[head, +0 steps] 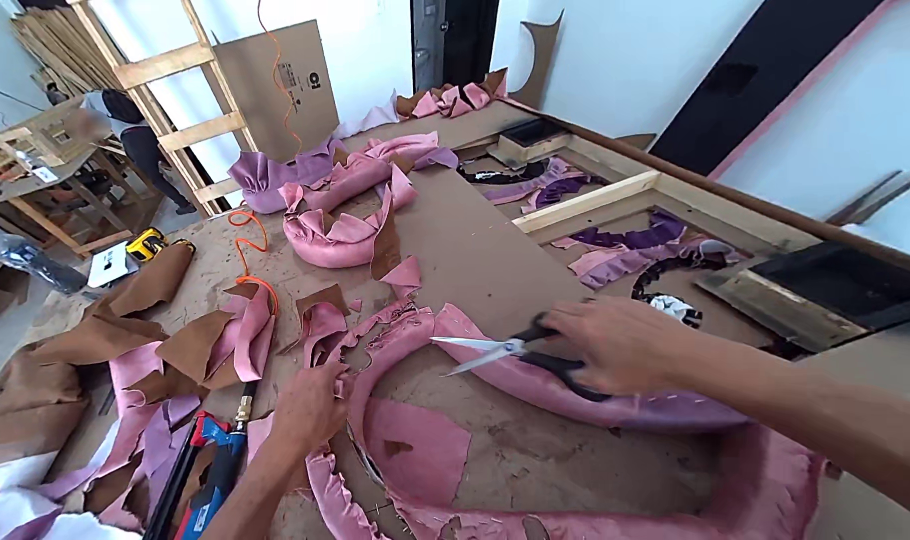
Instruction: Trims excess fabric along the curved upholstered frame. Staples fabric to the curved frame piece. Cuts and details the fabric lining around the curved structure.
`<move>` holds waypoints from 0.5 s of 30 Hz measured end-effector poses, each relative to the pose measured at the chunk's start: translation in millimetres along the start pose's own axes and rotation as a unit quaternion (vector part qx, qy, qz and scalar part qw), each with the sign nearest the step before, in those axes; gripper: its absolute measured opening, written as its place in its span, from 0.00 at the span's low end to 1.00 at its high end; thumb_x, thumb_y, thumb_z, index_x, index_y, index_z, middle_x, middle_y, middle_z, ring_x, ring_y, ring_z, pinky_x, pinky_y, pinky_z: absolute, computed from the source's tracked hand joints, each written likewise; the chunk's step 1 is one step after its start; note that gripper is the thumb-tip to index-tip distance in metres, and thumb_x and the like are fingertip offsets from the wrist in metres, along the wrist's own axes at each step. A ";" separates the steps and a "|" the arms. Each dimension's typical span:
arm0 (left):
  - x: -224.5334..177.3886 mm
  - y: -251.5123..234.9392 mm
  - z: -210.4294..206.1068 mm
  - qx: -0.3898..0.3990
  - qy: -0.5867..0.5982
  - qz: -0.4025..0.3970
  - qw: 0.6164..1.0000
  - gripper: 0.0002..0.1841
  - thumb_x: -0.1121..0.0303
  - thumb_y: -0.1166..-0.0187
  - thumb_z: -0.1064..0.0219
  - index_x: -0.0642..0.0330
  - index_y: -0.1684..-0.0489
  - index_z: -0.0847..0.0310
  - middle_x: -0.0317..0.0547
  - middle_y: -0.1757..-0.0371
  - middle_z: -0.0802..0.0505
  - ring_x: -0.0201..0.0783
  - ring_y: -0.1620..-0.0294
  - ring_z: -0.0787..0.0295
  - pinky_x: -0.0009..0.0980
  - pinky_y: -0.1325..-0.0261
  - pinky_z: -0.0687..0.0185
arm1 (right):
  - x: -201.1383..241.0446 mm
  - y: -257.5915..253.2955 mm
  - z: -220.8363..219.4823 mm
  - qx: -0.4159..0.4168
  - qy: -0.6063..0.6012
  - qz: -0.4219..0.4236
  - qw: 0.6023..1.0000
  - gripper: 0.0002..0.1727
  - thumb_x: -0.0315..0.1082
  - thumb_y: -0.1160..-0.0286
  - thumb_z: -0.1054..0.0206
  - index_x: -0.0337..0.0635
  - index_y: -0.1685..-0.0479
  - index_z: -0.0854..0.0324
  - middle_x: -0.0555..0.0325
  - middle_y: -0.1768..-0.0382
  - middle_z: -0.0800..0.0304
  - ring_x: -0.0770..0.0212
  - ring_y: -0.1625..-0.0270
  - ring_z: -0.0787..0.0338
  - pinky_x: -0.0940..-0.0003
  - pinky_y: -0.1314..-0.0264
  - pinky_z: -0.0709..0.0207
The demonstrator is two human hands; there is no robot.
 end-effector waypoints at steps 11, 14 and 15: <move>23.9 -22.9 21.5 0.111 -0.065 -0.120 0.984 0.12 0.62 0.20 0.37 0.48 0.47 0.09 0.41 0.56 0.05 0.45 0.51 0.08 0.53 0.46 0.15 | 57.6 -175.5 0.4 0.072 0.075 0.249 0.963 0.36 0.63 0.46 0.17 0.42 0.48 0.16 0.53 0.48 0.12 0.52 0.50 0.10 0.50 0.50 0.19; 28.7 -26.3 21.8 0.109 -0.065 -0.150 0.981 0.11 0.61 0.20 0.38 0.47 0.52 0.09 0.39 0.59 0.05 0.43 0.54 0.08 0.52 0.50 0.15 | 43.5 -181.3 11.7 0.053 0.088 0.251 0.962 0.28 0.52 0.49 0.17 0.45 0.52 0.16 0.56 0.53 0.11 0.54 0.55 0.10 0.52 0.57 0.19; 30.1 -26.8 21.2 0.101 -0.067 -0.162 0.979 0.10 0.61 0.19 0.39 0.46 0.55 0.09 0.38 0.61 0.06 0.41 0.56 0.08 0.50 0.52 0.15 | 42.5 -183.4 16.2 0.054 0.098 0.247 0.962 0.27 0.52 0.49 0.17 0.46 0.52 0.16 0.57 0.54 0.11 0.55 0.56 0.10 0.52 0.57 0.18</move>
Point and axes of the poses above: each hand's wrist, its own y-axis away from the middle knuckle, its own z-axis out of the back of the hand, x = y × z, the point moved 1 cm from there along -y, towards the middle knuckle
